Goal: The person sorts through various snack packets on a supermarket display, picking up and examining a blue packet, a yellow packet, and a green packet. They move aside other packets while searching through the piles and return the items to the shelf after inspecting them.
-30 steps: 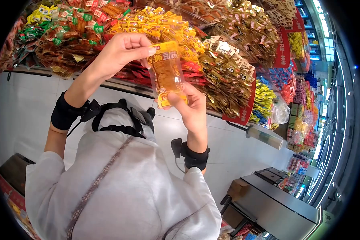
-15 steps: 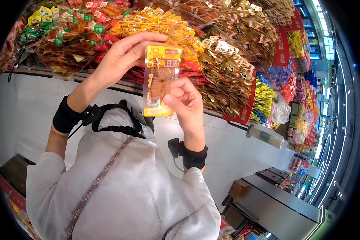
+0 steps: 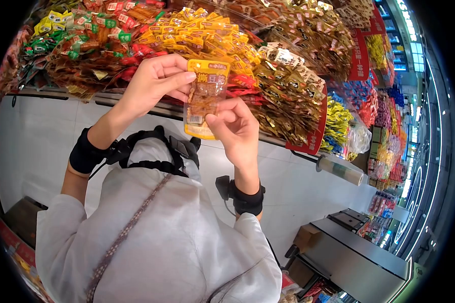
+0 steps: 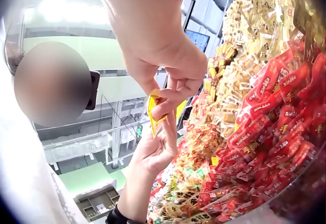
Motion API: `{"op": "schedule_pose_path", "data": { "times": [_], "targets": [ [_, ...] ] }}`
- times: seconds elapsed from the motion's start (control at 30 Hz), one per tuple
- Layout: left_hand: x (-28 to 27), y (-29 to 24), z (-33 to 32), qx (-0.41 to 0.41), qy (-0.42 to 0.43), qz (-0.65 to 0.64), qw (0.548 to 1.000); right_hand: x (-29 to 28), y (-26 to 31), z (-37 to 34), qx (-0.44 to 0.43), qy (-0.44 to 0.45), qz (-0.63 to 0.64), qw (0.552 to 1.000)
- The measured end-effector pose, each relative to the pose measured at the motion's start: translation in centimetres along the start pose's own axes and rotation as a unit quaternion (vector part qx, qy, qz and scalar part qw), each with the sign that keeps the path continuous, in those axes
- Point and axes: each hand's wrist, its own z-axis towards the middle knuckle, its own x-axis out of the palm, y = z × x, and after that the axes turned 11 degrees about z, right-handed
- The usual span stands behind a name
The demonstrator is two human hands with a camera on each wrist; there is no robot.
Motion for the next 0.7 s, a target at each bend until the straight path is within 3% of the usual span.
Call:
{"op": "schedule_pose_path", "data": {
  "times": [0.7],
  "targets": [
    [0.29, -0.35, -0.29, -0.021, -0.001, 0.017, 1.000, 0.27, 0.55, -0.79, -0.012, 0.015, 0.007, 1.000]
  ]
}}
